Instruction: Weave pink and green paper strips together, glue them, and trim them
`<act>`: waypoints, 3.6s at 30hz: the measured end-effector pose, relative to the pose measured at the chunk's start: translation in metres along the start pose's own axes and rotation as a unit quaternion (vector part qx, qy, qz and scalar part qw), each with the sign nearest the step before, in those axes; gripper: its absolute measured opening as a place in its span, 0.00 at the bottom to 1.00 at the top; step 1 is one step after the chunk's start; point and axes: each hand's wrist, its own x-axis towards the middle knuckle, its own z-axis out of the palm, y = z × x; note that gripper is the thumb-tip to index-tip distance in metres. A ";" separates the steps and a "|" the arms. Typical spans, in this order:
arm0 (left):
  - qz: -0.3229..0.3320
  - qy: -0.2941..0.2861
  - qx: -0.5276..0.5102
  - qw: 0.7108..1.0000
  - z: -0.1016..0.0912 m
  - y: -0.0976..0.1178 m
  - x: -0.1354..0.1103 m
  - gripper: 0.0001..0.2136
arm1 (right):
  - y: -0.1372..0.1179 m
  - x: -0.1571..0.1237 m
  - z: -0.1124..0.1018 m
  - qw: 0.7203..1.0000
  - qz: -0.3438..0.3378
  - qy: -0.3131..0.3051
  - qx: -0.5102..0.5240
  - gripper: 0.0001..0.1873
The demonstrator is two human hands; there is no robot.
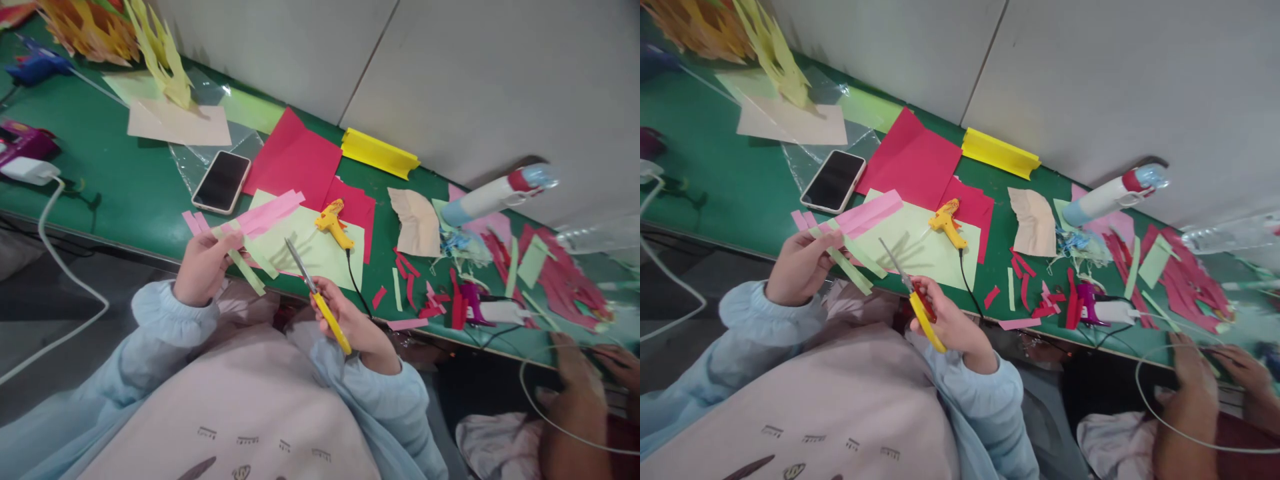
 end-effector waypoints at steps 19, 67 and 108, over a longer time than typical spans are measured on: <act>-0.001 -0.070 0.022 0.997 0.023 0.001 -0.018 0.09 | 0.006 0.007 0.020 0.999 0.019 0.029 0.030 0.44; -0.023 -0.056 0.026 0.998 0.040 0.001 -0.029 0.07 | 0.014 0.014 0.030 0.990 0.049 0.126 0.034 0.35; 0.027 -0.077 0.059 0.995 0.039 -0.001 -0.026 0.12 | 0.012 0.009 0.054 0.986 0.032 0.068 0.150 0.29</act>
